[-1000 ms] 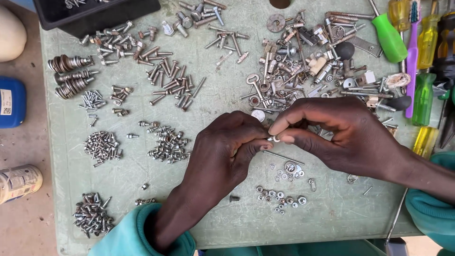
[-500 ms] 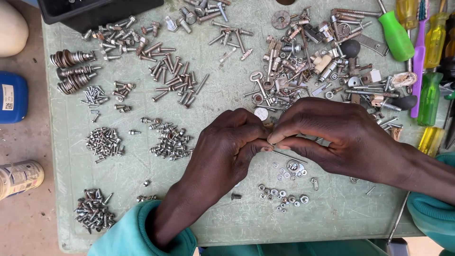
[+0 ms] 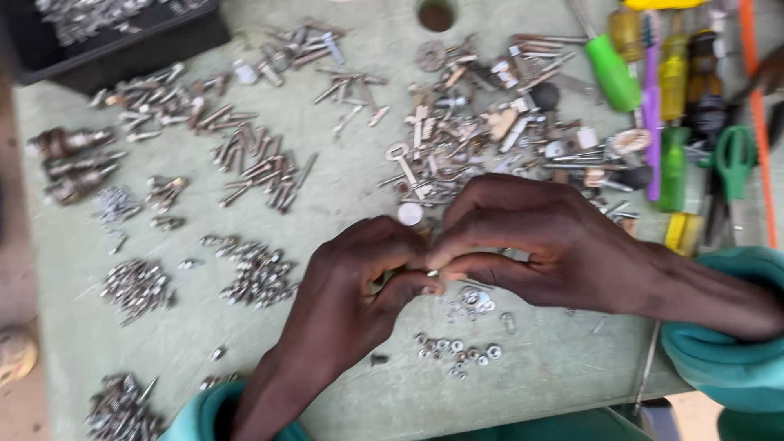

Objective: Sorting and assembling various small hardware components from a disorganized pile on a workbench.

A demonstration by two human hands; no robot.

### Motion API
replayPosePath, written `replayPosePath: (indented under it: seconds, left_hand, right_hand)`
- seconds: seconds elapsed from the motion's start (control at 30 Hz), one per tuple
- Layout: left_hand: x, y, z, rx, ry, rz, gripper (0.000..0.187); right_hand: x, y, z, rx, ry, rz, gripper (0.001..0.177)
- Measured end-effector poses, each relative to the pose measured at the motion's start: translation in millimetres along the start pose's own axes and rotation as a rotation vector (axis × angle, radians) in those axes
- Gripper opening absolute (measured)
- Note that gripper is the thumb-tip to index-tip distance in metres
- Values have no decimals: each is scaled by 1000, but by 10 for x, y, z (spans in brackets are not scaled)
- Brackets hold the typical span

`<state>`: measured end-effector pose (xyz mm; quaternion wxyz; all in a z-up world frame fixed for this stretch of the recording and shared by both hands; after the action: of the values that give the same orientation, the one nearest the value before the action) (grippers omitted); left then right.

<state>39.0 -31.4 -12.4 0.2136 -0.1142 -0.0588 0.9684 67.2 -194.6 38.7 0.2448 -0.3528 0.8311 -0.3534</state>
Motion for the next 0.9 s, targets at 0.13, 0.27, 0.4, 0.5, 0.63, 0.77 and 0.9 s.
replayPosePath:
  seconds: [0.13,0.27,0.4,0.5,0.63,0.77,0.9]
  left_hand:
    - [-18,-4,-12,-5,-9,7,8]
    - [-14,-60,-25,-53,-35,54,16]
    - [-18,-39,-50,-69,-52,35,20]
    - [-8,-39,-84,-102,-50,25,15]
    - [-12,-48,-75,-101,-50,22,17]
    - [-4,-47,-78,-101,-43,20,16]
    - [-1,-46,-81,-106,-54,22,17]
  right_hand:
    - [6,-540,272,173,113,-24,24]
    - [141,-689,826,622,245,-228,20]
    - [132,-613,955,576,171,-200,28]
    - [156,-675,901,594,67,-119,31]
    - [190,-616,899,604,146,-209,25]
    - [251,-588,1021,844,367,-393,10]
    - [373,-707,1138,918,518,-547,13]
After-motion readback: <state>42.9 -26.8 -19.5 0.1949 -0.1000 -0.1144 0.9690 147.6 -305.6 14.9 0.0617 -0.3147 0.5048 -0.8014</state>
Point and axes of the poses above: each hand's wrist, its own x-axis away from the middle knuckle, its own y-axis out of the palm, z = x × y, the point moved 5 cm from there along -x, towards the middle knuckle, and after that the axes turned 11 degrees about x, right-handed, at the moved point
